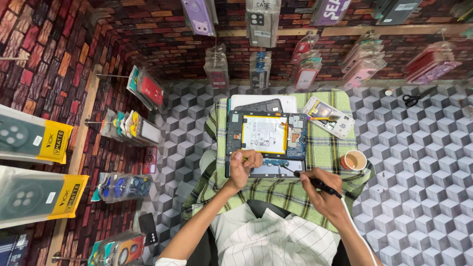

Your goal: The person uses a screwdriver to remove screws from the internal frame of a disassembled tablet. They carefully unscrew multiple fasteners around the battery and motherboard area while holding the device steady on a workbench.

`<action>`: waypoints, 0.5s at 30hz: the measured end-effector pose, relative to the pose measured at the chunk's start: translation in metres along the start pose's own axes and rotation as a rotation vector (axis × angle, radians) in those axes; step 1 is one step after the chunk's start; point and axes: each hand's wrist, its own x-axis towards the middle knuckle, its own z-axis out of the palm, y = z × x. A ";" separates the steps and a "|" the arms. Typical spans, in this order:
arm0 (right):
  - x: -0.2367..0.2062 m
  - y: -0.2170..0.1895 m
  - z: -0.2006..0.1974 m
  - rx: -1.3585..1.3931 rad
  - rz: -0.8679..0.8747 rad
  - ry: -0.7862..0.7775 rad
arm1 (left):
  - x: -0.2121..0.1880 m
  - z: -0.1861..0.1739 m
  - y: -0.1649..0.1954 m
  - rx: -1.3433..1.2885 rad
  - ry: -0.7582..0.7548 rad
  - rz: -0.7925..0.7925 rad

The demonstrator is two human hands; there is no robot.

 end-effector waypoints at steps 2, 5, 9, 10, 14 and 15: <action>0.001 0.002 -0.004 -0.010 0.001 0.016 | 0.000 0.000 0.000 0.000 -0.002 0.000; 0.003 0.004 -0.011 -0.012 0.040 0.030 | 0.000 -0.001 -0.001 0.002 -0.001 -0.002; 0.004 0.004 -0.014 0.001 0.051 0.031 | 0.000 -0.001 -0.002 -0.006 -0.002 0.002; 0.004 0.004 -0.013 0.002 0.053 0.028 | 0.000 -0.001 -0.002 -0.005 -0.003 0.003; 0.004 0.004 -0.012 -0.017 0.039 0.017 | -0.001 -0.001 -0.002 -0.010 -0.003 0.007; 0.004 0.004 -0.012 -0.002 0.043 0.017 | 0.000 -0.001 -0.002 -0.012 -0.004 0.006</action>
